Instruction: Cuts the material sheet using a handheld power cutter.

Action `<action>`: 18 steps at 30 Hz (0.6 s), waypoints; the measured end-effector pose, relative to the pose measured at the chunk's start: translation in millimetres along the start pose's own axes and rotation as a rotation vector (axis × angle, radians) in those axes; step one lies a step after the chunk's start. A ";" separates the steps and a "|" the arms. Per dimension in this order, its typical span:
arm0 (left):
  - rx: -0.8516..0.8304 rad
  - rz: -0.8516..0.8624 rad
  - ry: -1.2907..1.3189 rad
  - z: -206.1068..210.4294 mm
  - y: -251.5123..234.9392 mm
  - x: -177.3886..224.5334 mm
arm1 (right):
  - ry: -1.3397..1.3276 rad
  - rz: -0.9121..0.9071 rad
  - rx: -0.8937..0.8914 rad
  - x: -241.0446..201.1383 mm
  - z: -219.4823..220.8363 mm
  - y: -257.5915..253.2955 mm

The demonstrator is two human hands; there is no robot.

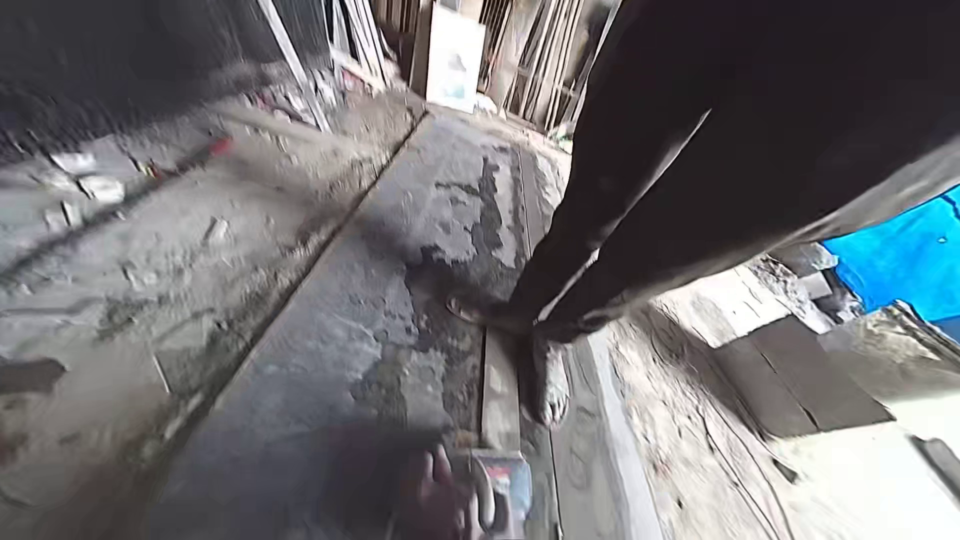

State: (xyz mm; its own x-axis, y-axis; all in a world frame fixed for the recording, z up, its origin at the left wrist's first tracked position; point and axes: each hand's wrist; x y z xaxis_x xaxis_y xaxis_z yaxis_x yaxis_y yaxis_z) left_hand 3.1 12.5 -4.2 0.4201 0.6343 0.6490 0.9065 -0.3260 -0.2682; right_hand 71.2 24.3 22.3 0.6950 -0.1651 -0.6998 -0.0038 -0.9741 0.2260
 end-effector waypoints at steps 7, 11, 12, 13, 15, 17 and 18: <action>0.198 0.005 -0.034 21.0 -13.2 -14.0 | 0.052 -0.045 -0.060 -10.3 5.1 -4.3; 0.238 0.029 -0.075 28.2 -17.2 -14.5 | 0.048 -0.063 -0.028 -9.7 8.9 -8.5; 0.247 0.034 -0.082 29.7 -18.7 -14.6 | 0.048 -0.060 -0.023 -10.5 9.6 -9.5; 0.248 0.035 -0.084 30.3 -19.0 -15.1 | 0.048 -0.055 -0.020 -10.7 10.1 -9.4; 0.243 0.030 -0.085 32.4 -20.3 -15.8 | 0.048 -0.040 -0.032 -12.8 10.7 -10.3; 0.247 0.028 -0.090 34.5 -21.5 -15.8 | 0.038 -0.039 -0.025 -12.7 12.3 -12.3; 0.236 0.024 -0.089 35.1 -21.7 -16.3 | 0.029 -0.035 -0.024 -12.9 13.3 -12.5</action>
State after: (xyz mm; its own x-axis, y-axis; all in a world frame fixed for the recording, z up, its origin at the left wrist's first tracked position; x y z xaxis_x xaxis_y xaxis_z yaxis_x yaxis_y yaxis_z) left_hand -22.0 33.8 -34.0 0.4343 0.6910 0.5778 0.8764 -0.1761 -0.4482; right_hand 52.7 36.5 19.4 0.7149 -0.1260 -0.6877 0.0377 -0.9752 0.2179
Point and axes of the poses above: each hand's wrist, its own y-axis away from the middle knuckle, its own z-axis out of the palm, x = y × z, and after that the axes turned 12 degrees about z, right-handed
